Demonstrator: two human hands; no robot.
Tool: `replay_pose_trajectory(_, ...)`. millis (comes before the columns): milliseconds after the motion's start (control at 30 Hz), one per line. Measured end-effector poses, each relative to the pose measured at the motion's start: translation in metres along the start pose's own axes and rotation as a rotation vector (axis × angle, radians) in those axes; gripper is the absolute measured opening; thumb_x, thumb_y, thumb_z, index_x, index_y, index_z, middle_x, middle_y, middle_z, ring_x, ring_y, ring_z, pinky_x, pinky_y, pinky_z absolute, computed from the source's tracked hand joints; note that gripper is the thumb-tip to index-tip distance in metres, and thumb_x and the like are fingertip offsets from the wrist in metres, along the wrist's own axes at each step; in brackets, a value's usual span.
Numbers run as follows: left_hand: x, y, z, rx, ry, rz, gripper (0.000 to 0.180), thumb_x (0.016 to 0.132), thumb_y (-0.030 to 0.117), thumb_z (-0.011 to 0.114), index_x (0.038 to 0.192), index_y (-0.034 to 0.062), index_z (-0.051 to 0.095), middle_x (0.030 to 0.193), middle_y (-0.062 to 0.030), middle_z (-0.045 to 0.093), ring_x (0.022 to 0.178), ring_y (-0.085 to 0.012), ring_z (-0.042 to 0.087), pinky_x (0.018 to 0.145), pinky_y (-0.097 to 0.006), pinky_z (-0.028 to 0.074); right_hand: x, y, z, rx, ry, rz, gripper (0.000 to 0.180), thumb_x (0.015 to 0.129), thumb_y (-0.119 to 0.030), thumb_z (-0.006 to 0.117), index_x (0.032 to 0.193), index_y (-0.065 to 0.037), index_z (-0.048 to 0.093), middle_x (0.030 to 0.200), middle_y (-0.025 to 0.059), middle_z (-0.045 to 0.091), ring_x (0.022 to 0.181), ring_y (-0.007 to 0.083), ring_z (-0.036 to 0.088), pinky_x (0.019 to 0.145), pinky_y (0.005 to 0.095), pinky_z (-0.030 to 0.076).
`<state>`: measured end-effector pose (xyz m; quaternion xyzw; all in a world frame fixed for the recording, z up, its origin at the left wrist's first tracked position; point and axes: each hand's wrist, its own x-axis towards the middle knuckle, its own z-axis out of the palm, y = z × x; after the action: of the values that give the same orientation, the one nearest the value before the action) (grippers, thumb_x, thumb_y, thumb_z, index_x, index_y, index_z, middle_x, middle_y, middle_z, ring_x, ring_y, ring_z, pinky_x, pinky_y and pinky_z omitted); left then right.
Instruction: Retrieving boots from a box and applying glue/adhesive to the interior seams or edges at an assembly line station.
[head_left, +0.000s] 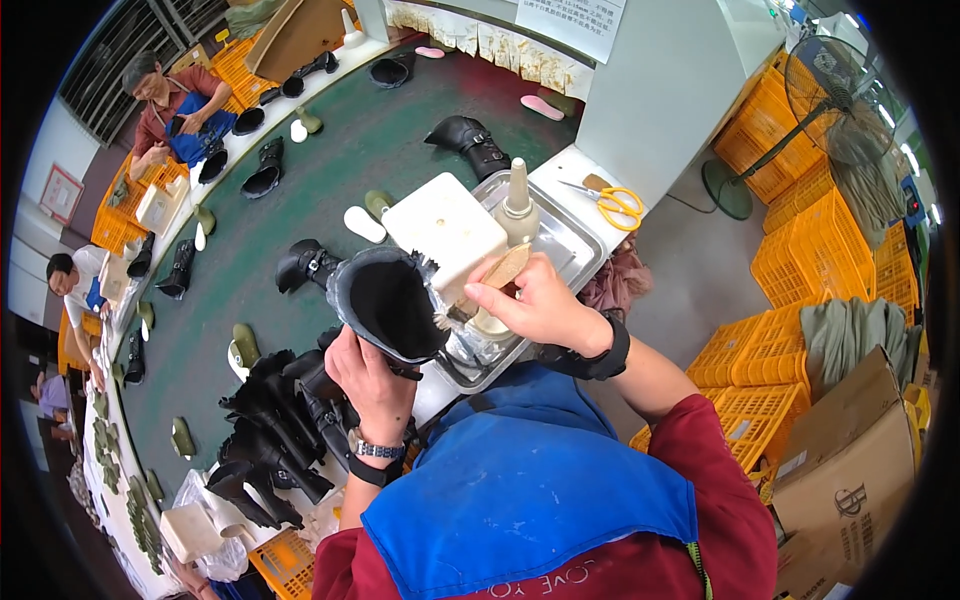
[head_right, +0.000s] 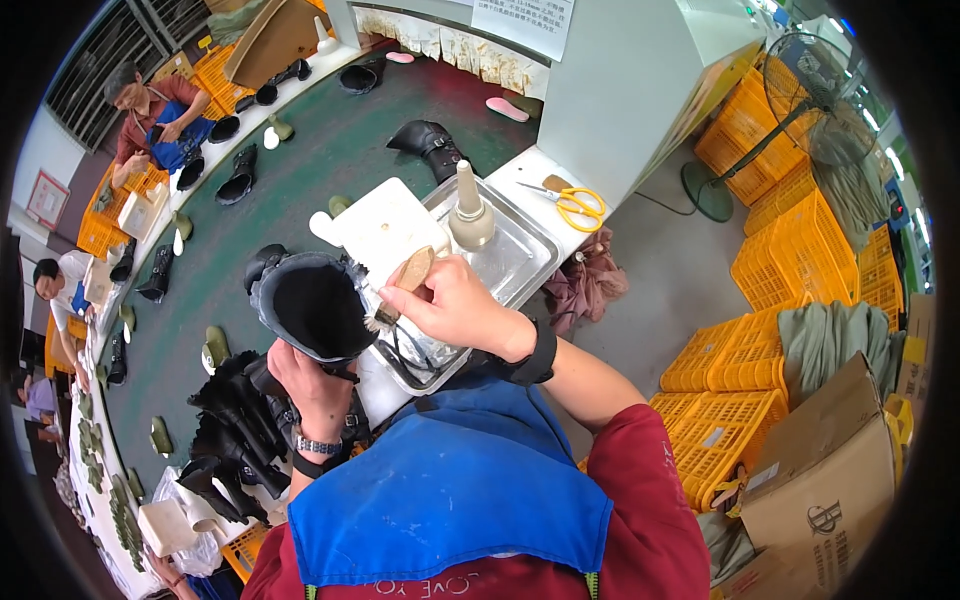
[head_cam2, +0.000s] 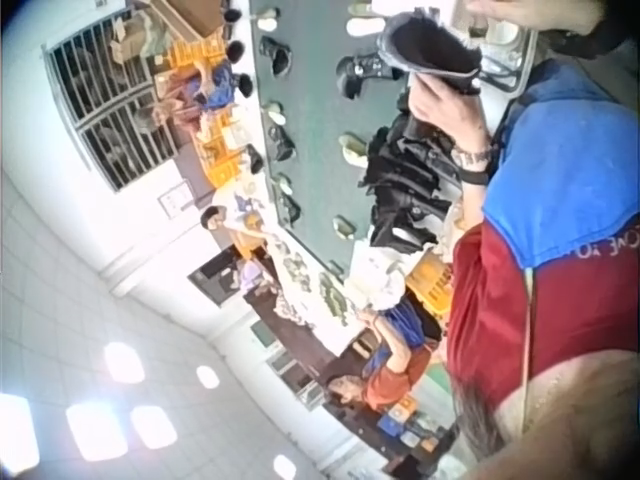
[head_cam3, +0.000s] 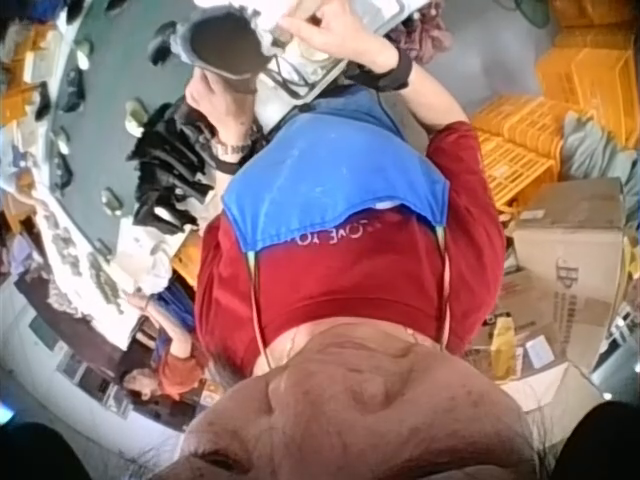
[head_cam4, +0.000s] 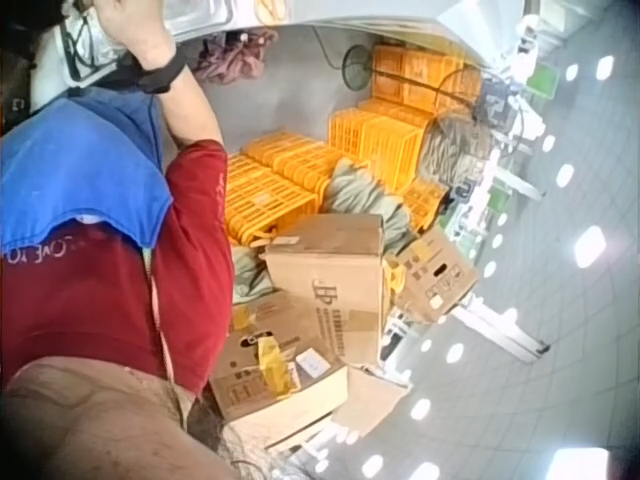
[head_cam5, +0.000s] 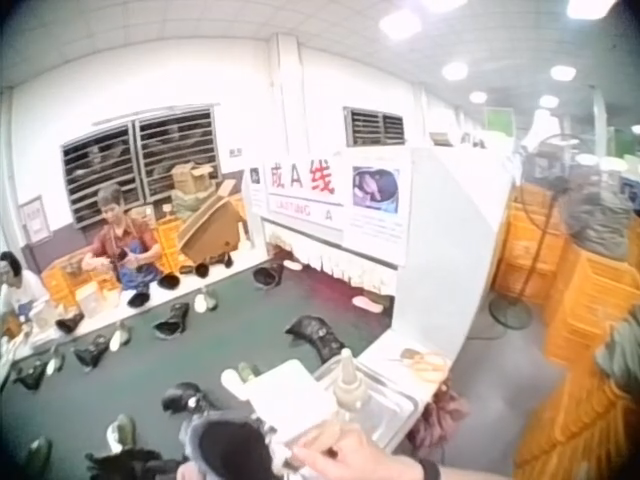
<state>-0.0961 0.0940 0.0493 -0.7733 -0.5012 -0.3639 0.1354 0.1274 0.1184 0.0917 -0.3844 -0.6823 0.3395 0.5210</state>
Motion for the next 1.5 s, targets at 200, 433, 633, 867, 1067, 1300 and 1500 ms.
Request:
replay_pose_trajectory(200,-0.002,-0.005,0.003,0.058,-0.035,0.018,0.07,0.061,0.0,0.066,0.126,0.0014,0.042,0.119,-0.0168,0.049,0.105,-0.0329,0.049,0.091,-0.045,0.033,-0.004,-0.007,-0.007,0.265,-0.124,0.366,0.021,0.087,-0.019,0.062,0.083,0.001,0.065,0.062,0.0024,0.059,0.056,0.0065,0.052,0.049,0.026,0.042)
replay_pose_trajectory(433,-0.004,-0.005,0.005,-0.004,-0.016,0.019,0.068,0.059,0.003,0.068,0.123,0.0002,0.044,0.119,-0.0178,0.049,0.105,-0.0342,0.049,0.091,-0.046,0.033,-0.003,0.01,-0.001,0.033,0.012,0.102,0.017,0.085,-0.016,0.064,0.085,0.0,0.065,0.067,0.0059,0.063,0.058,0.0098,0.057,0.054,0.0252,0.045)
replay_pose_trajectory(633,-0.002,-0.002,0.002,-0.065,-0.055,0.032,0.075,0.054,0.009,0.073,0.123,0.0004,0.044,0.119,-0.018,0.048,0.105,-0.0342,0.048,0.091,-0.045,0.033,-0.005,0.016,0.003,-0.155,0.071,-0.153,0.007,0.08,-0.009,0.067,0.083,-0.004,0.065,0.074,0.0101,0.065,0.064,0.0222,0.064,0.058,0.0296,0.049)
replay_pose_trajectory(867,0.001,-0.003,-0.004,-0.2,-0.142,0.021,0.077,0.051,0.011,0.075,0.122,0.0013,0.045,0.119,-0.0163,0.048,0.106,-0.0332,0.047,0.091,-0.044,0.033,0.0,0.018,-0.001,-0.198,0.198,-0.234,0.007,0.082,-0.005,0.065,0.086,0.0,0.064,0.076,0.0082,0.065,0.066,0.0157,0.062,0.058,0.0268,0.049)
replay_pose_trajectory(1067,0.001,-0.023,-0.002,-0.826,-0.224,-0.553,0.062,0.066,0.014,0.075,0.118,0.0006,0.046,0.112,-0.0118,0.055,0.098,-0.0244,0.054,0.087,-0.035,0.042,-0.002,0.017,-0.024,0.178,0.354,0.147,0.015,0.091,-0.013,0.057,0.093,0.001,0.063,0.071,0.0023,0.061,0.06,0.0064,0.055,0.053,0.02,0.045)
replay_pose_trajectory(1300,-0.004,-0.052,-0.001,-1.963,0.0,-1.084,0.053,0.078,0.024,0.069,0.124,0.0076,0.048,0.117,-0.0053,0.056,0.108,-0.0212,0.054,0.096,-0.036,0.043,-0.005,0.02,-0.052,0.285,0.473,0.227,0.021,0.092,-0.019,0.057,0.093,0.001,0.062,0.068,0.0013,0.058,0.054,0.0047,0.05,0.049,0.0176,0.041)
replay_pose_trajectory(1500,-0.007,-0.056,0.014,-1.872,-0.01,-1.127,0.059,0.081,0.034,0.068,0.129,0.0064,0.047,0.126,-0.0086,0.054,0.114,-0.0244,0.053,0.098,-0.039,0.043,-0.011,0.022,-0.055,0.249,0.45,0.249,0.023,0.092,-0.022,0.056,0.091,0.001,0.062,0.066,0.0015,0.057,0.053,0.0056,0.049,0.049,0.0184,0.04)
